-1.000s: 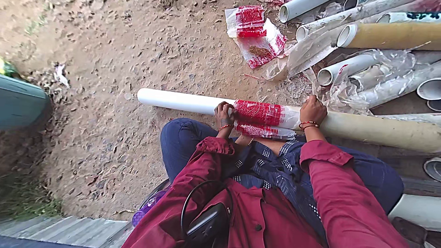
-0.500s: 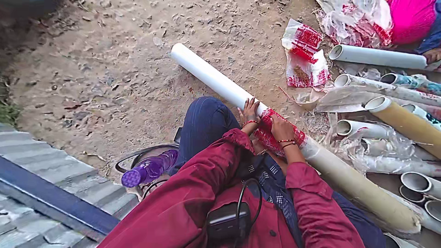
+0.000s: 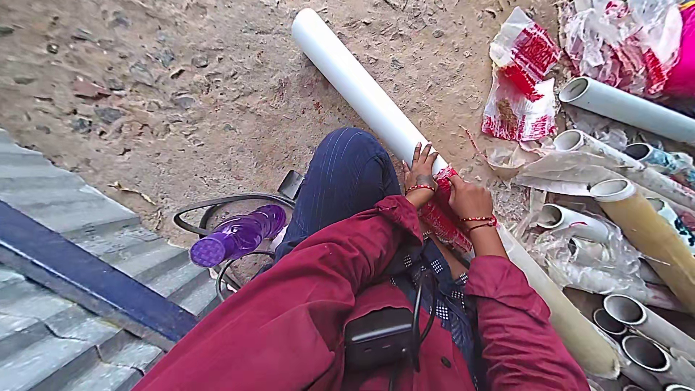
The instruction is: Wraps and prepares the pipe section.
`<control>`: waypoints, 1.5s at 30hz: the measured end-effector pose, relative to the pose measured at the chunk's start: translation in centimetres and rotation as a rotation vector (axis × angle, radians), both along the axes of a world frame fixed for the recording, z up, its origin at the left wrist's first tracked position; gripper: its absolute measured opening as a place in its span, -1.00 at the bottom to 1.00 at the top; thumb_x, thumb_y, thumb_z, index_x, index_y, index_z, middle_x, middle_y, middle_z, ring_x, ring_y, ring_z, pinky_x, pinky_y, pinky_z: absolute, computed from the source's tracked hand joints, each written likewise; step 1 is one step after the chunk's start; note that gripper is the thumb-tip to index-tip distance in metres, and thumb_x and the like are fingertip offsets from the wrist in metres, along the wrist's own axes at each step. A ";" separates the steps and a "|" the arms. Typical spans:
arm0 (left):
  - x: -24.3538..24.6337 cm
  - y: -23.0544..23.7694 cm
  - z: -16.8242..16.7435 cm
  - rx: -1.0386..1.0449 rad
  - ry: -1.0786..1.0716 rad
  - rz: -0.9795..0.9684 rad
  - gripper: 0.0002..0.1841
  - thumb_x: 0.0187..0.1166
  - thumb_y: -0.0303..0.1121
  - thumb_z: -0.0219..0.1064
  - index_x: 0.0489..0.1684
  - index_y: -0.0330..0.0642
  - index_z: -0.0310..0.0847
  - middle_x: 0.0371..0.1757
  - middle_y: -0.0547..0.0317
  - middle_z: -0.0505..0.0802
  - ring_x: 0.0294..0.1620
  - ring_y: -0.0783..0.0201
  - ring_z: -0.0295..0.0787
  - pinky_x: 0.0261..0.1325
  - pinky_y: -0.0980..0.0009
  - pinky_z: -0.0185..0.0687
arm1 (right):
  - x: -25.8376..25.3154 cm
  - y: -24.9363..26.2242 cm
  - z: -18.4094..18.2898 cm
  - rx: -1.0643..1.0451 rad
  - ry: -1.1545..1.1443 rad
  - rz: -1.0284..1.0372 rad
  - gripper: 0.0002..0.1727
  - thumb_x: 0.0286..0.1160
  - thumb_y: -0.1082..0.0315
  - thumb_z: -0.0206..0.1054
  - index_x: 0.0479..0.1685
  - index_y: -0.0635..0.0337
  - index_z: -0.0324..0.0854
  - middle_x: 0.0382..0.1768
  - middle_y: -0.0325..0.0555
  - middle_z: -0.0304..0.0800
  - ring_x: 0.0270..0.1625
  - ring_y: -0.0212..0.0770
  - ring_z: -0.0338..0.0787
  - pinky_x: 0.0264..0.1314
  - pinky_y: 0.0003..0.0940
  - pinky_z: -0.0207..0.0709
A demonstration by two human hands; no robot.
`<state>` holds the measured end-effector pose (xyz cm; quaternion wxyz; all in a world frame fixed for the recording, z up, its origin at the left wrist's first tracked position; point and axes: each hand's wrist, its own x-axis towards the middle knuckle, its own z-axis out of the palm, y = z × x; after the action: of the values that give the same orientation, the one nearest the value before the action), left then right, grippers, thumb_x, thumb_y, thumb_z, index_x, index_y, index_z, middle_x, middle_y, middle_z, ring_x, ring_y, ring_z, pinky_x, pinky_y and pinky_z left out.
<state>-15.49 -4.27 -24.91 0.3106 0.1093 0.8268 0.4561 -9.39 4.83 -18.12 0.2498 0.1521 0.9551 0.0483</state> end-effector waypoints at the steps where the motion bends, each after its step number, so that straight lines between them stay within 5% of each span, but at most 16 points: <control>1: 0.0 0.0 0.0 0.000 0.001 0.001 -0.30 0.53 -0.57 0.40 0.74 -0.03 0.36 0.96 0.30 0.03 0.98 0.04 -0.40 0.78 -0.45 -0.37 | 0.0 -0.2 0.0 0.015 -0.004 0.008 -0.69 0.80 0.39 0.06 0.18 0.35 0.68 -0.16 0.44 0.85 0.01 0.48 0.85 -0.02 0.37 0.55; 26: 0.0 -0.2 -0.8 0.012 0.068 -0.032 -0.33 0.56 -0.51 0.40 0.74 -0.07 0.36 0.95 0.21 0.06 0.98 -0.02 -0.37 0.78 -0.45 -0.34 | 6.0 2.4 2.1 0.134 -0.220 0.032 -0.67 0.71 0.48 0.08 0.28 0.46 0.60 -0.02 0.44 0.84 0.12 0.44 0.84 0.12 0.31 0.56; 39: 0.0 -0.4 -1.1 0.068 0.098 -0.030 -0.34 0.53 -0.53 0.43 0.71 -0.17 0.39 0.95 0.11 0.08 0.97 -0.12 -0.36 0.77 -0.45 -0.26 | 12.9 6.2 2.5 0.184 -0.182 -0.011 -0.65 0.72 0.49 0.05 0.31 0.47 0.61 -0.13 0.44 0.86 -0.03 0.45 0.87 -0.05 0.32 0.58; 45: -0.1 -0.5 -1.0 0.063 0.104 -0.050 -0.33 0.55 -0.53 0.41 0.73 -0.18 0.35 0.95 0.05 0.06 0.97 -0.16 -0.37 0.77 -0.45 -0.25 | 15.3 7.7 2.9 0.213 -0.313 -0.082 -0.67 0.71 0.41 0.17 0.31 0.44 0.55 -0.03 0.42 0.84 0.08 0.43 0.85 0.08 0.30 0.57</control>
<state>-15.58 -4.80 -25.87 0.2751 0.1632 0.8239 0.4678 5.95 12.54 -15.21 0.3796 0.2070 0.8871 0.1618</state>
